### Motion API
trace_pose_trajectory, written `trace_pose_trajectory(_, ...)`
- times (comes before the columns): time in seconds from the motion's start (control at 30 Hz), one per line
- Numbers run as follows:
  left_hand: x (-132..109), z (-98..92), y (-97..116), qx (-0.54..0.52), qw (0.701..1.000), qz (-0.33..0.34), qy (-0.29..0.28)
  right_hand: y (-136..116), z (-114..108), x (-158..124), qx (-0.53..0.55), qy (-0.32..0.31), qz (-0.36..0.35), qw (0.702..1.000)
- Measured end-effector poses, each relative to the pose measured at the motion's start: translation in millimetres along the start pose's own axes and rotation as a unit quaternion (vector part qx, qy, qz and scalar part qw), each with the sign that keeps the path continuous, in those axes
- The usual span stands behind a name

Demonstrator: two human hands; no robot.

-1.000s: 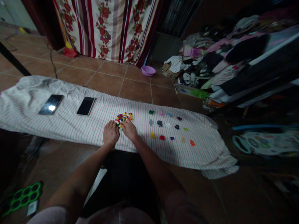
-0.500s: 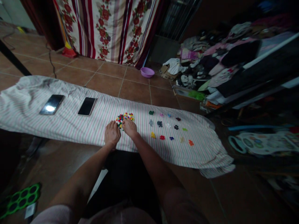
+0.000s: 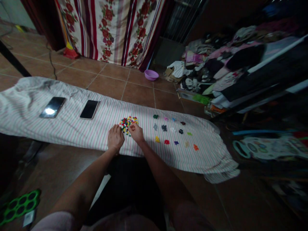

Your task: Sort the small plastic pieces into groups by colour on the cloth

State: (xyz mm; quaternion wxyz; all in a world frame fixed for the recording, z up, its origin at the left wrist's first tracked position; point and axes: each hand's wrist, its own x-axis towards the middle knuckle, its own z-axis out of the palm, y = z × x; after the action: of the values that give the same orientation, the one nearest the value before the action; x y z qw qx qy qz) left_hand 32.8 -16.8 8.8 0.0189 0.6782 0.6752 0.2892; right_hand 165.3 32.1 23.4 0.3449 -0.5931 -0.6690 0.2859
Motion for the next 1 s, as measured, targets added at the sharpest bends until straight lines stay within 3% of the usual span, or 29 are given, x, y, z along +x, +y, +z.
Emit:
trace_pose_trajectory(0.33,-0.8,1.2,-0.9,0.011,1.0,0.006,0.008,34.3,-26.5,-6.1,0.089,0.061,0.06,0.992)
trace_pose_trajectory(0.63,-0.2,-1.9,0.9,0.015,1.0,0.003,0.004,45.8,-27.4,-8.7,0.251,0.041,0.093,0.963)
trace_pose_trajectory(0.8,-0.5,-1.8,0.3,0.025,1.0,0.014,0.009,52.7,-31.7,-12.8,0.225,0.051,0.088,0.969)
trace_pose_trajectory(1.0,-0.9,-1.9,-0.6,0.027,0.999,0.02,0.004,59.8,-47.4,-10.9,0.092,0.087,0.069,0.989)
